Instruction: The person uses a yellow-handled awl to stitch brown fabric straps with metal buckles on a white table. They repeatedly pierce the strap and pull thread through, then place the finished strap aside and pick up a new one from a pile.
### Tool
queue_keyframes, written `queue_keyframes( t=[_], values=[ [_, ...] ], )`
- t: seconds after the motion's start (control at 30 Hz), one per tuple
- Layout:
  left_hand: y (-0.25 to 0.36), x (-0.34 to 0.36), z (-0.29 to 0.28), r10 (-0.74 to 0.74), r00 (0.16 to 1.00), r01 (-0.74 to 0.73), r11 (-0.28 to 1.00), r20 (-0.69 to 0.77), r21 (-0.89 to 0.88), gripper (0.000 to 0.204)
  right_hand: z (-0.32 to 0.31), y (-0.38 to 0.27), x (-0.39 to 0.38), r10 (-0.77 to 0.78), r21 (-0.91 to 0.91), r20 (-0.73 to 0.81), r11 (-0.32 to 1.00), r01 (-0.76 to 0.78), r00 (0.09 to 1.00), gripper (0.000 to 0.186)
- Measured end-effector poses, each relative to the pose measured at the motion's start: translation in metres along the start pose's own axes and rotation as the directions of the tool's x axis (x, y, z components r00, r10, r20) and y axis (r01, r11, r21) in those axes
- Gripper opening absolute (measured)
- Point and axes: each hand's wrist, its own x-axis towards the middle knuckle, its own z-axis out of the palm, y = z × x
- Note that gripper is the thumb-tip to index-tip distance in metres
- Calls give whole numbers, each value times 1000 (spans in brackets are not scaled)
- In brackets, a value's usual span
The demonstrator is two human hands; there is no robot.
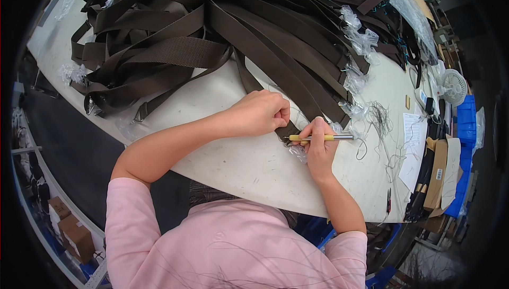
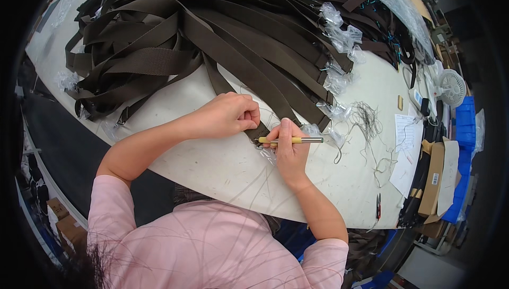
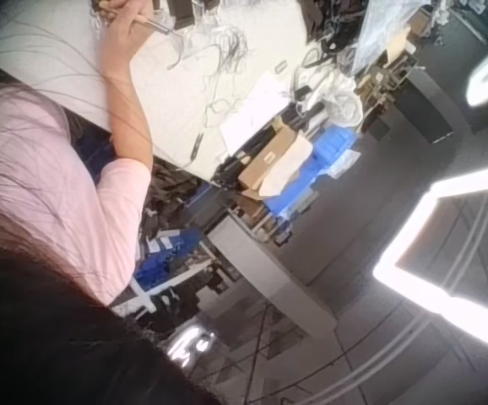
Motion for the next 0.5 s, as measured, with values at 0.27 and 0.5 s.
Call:
queue_keyframes(
  t=[0.27, 0.5],
  values=[
    [-2, 0, 1, 16, 1000, -15, 999, -13, 28, 9, 1, -4, -1, -7, -2, -34, 1000, 7, 999, 52],
    [1, -9, 13, 119, 983, -93, 980, -143, 179, 14, -14, -3, 7, -32, 280, -217, 955, 94, 976, 54]
  ],
)
